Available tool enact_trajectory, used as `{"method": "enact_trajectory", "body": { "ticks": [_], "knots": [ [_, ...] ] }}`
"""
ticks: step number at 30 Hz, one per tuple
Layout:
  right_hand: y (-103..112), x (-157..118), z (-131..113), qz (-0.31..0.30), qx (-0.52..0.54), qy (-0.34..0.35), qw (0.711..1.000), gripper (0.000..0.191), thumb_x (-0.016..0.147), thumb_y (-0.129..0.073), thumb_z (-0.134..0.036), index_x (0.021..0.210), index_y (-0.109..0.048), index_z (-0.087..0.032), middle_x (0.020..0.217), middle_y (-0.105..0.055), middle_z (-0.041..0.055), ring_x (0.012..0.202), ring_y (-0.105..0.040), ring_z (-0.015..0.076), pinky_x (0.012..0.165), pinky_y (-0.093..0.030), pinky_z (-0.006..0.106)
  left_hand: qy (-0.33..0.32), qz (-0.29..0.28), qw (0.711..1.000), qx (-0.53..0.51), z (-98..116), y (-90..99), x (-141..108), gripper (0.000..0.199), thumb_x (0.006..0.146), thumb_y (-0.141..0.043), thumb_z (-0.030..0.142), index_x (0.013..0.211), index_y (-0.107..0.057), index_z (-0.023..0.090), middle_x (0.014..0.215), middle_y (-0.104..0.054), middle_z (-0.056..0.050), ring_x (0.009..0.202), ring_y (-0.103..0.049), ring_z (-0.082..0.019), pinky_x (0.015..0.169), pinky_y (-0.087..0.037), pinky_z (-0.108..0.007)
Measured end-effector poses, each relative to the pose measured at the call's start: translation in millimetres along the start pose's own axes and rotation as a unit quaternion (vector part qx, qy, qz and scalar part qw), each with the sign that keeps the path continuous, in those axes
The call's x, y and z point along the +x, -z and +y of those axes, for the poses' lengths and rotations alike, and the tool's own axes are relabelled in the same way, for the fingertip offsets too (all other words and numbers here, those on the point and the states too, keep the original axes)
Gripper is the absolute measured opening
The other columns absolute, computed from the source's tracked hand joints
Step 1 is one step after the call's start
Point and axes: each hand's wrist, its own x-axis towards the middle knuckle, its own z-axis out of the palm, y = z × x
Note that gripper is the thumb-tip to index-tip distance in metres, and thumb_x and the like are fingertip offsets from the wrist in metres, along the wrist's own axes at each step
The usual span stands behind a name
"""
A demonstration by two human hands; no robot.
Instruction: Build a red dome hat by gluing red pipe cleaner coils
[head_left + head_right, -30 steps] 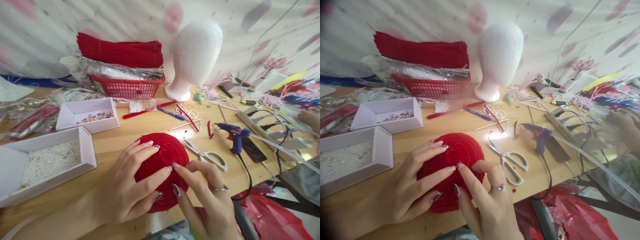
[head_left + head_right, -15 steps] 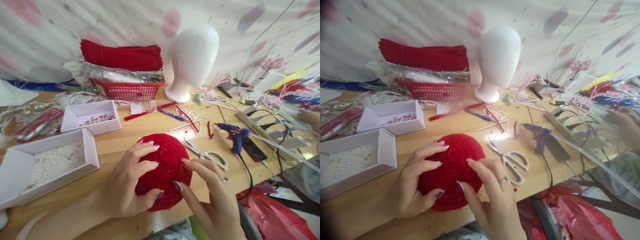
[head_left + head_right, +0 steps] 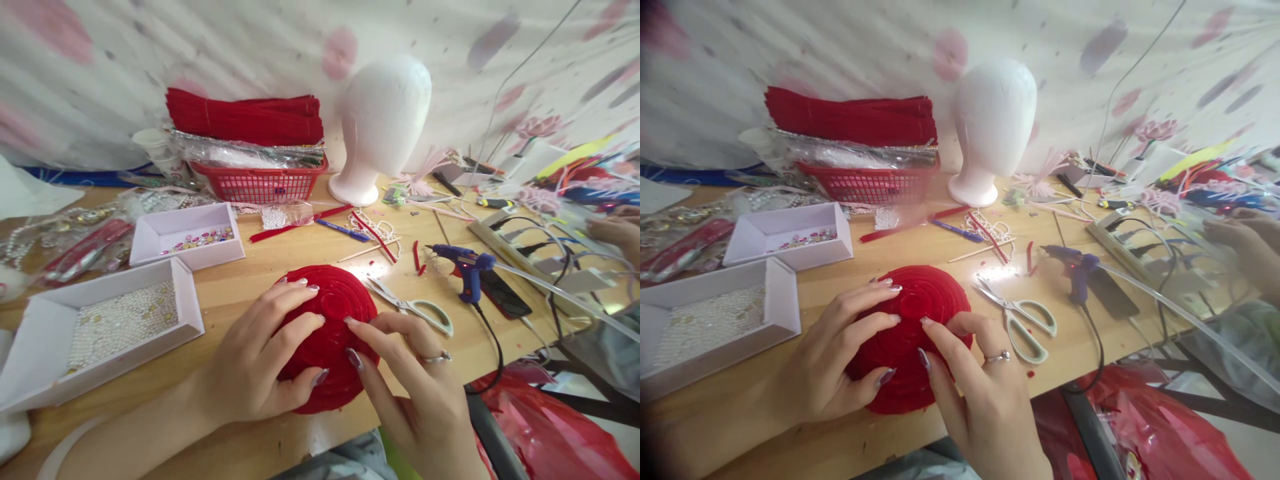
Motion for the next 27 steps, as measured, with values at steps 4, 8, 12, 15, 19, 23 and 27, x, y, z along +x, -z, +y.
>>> {"method": "enact_trajectory", "body": {
  "ticks": [4, 8, 12, 15, 19, 23, 27],
  "knots": [
    [-0.7, -1.6, 0.0, 0.008, 0.001, 0.002, 1.0, 0.031, 0.091, -0.057, -0.01, 0.12, -0.062, -0.018, 0.105, -0.059, 0.0091, 0.09, -0.062, 0.0172, 0.074, -0.054, 0.029, -0.003, -0.011, 1.0, 0.013, 0.5, 3.2, 1.2, 0.036, 0.091, -0.054, 0.023, 0.125, -0.05, 0.012, 0.135, -0.052, -0.02, 0.133, -0.047, -0.031, 0.11, -0.045, -0.052],
    [-1.2, -3.4, 0.6, 0.001, -0.012, 0.01, 1.0, 0.031, 0.092, -0.056, -0.01, 0.121, -0.061, -0.016, 0.106, -0.057, 0.0102, 0.094, -0.061, 0.0183, 0.076, -0.053, 0.03, -0.011, -0.015, 1.0, 0.017, 0.1, 4.9, 1.8, 0.033, 0.091, -0.053, 0.022, 0.122, -0.053, 0.014, 0.136, -0.05, -0.018, 0.132, -0.046, -0.031, 0.109, -0.046, -0.052],
    [-1.3, -3.6, 1.2, 0.002, -0.008, 0.008, 1.0, 0.032, 0.093, -0.056, -0.011, 0.124, -0.059, -0.017, 0.108, -0.057, 0.0097, 0.095, -0.061, 0.0178, 0.077, -0.052, 0.029, 0.007, -0.017, 1.0, -0.013, 0.6, 5.1, 3.2, 0.037, 0.089, -0.056, 0.018, 0.125, -0.049, 0.012, 0.135, -0.051, -0.019, 0.132, -0.046, -0.029, 0.11, -0.044, -0.05],
    [-2.4, -2.4, 0.0, 0.012, 0.009, -0.021, 1.0, 0.036, 0.094, -0.056, -0.013, 0.129, -0.054, -0.018, 0.11, -0.059, 0.0095, 0.101, -0.06, 0.0185, 0.083, -0.051, 0.03, 0.031, -0.013, 0.999, -0.041, 2.1, 4.3, 4.0, 0.044, 0.087, -0.058, 0.019, 0.128, -0.044, 0.01, 0.134, -0.052, -0.019, 0.131, -0.048, -0.028, 0.11, -0.043, -0.048],
    [-7.8, 4.4, -4.6, 0.025, 0.067, -0.089, 0.993, 0.026, 0.094, -0.057, -0.015, 0.119, -0.058, -0.021, 0.102, -0.06, 0.0058, 0.094, -0.059, 0.0171, 0.078, -0.05, 0.029, 0.045, -0.018, 0.998, -0.039, 4.8, 4.5, 4.6, 0.042, 0.088, -0.057, 0.02, 0.127, -0.045, 0.011, 0.133, -0.052, -0.018, 0.13, -0.047, -0.027, 0.111, -0.041, -0.045],
    [-14.7, 13.6, -10.0, 0.043, 0.123, -0.131, 0.983, 0.01, 0.095, -0.057, -0.015, 0.1, -0.059, -0.023, 0.092, -0.058, 0.0021, 0.086, -0.056, 0.0152, 0.074, -0.047, 0.027, 0.07, -0.026, 0.996, -0.057, 7.2, 9.4, 6.0, 0.037, 0.089, -0.059, 0.019, 0.124, -0.049, 0.014, 0.133, -0.052, -0.014, 0.128, -0.047, -0.023, 0.112, -0.039, -0.04],
    [-18.1, 16.6, -14.3, 0.047, 0.158, -0.143, 0.976, 0.011, 0.096, -0.053, -0.013, 0.091, -0.054, -0.023, 0.087, -0.055, -0.0001, 0.083, -0.053, 0.0135, 0.073, -0.043, 0.025, 0.133, -0.04, 0.985, -0.102, 9.4, 14.5, 8.0, 0.028, 0.092, -0.06, 0.016, 0.119, -0.053, 0.022, 0.131, -0.053, -0.007, 0.128, -0.048, -0.017, 0.111, -0.039, -0.033]
  ]
}}
